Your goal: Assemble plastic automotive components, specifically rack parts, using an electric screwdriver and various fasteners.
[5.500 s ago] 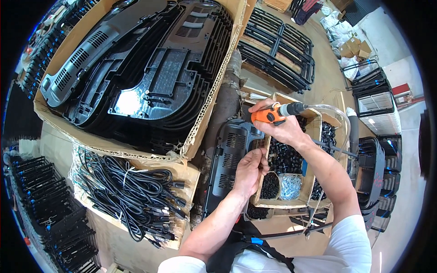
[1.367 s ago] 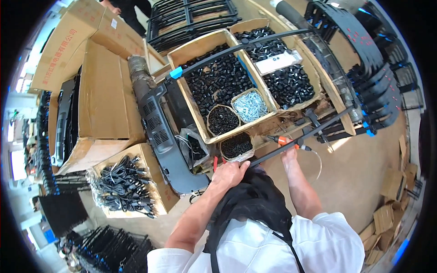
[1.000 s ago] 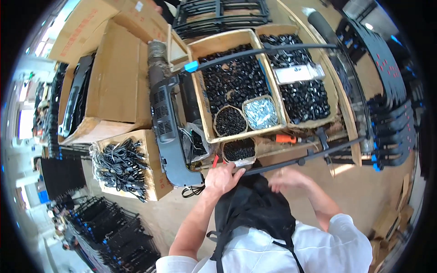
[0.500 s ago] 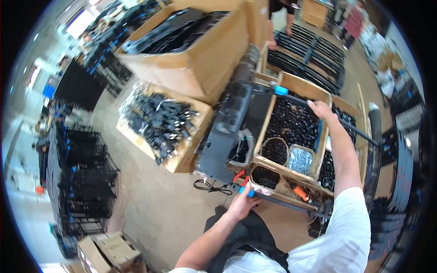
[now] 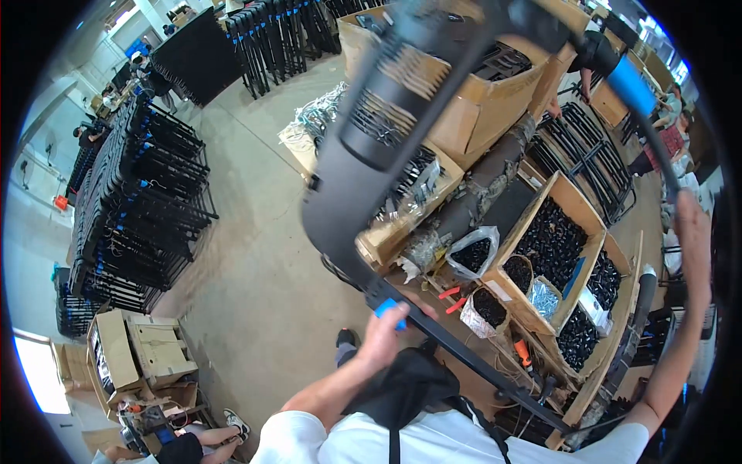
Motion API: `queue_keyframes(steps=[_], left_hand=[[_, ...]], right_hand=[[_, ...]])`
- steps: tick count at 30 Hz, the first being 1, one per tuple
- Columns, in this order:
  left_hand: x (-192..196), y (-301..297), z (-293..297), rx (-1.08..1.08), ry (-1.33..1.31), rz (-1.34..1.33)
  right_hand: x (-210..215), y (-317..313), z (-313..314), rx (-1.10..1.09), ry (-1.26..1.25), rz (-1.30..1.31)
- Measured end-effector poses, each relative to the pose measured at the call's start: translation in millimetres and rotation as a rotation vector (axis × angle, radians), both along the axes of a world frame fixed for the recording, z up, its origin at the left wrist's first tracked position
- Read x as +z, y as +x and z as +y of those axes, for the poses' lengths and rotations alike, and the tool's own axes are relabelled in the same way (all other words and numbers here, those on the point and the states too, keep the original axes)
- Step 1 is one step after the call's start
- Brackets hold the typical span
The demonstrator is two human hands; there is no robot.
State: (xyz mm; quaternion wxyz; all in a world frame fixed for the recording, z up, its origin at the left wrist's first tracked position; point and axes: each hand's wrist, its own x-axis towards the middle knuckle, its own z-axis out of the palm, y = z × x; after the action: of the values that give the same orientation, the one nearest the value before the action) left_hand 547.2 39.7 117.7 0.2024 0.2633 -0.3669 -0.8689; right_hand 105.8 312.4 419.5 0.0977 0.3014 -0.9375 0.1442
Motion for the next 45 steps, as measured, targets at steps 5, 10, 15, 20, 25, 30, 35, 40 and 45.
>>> queue_keyframes(steps=[5,10,15,20,25,30,35,40,45], left_hand=[[41,40,-145,0.201,-0.146,0.087],[48,103,-315,0.307,-0.435,0.070],[43,90,-439,0.242,-0.533,-0.132],[-59,76,-528,0.126,-0.502,-0.144],[-154,63,-587,0.061,-0.539,-0.490],[-185,23,-612,0.007,-0.599,-0.488],[-216,10,-624,0.040,-0.852,-0.652],[-250,-7,-555,0.216,-0.759,-0.693],[-379,119,-471,-0.485,-0.502,-0.822]], right_hand=[[96,205,-97,0.321,-0.087,-0.027],[15,291,-168,0.222,-0.151,-0.131],[-96,350,-211,0.264,-0.031,-0.490],[-297,385,-263,0.281,-0.106,-0.806],[-496,417,-318,0.318,-0.399,-0.792],[-565,404,-345,0.284,-0.449,-0.670],[-558,400,-365,-0.016,-0.326,-0.851],[-522,387,-310,-0.199,0.309,-0.776],[-520,432,-201,-0.367,0.022,-1.064]])
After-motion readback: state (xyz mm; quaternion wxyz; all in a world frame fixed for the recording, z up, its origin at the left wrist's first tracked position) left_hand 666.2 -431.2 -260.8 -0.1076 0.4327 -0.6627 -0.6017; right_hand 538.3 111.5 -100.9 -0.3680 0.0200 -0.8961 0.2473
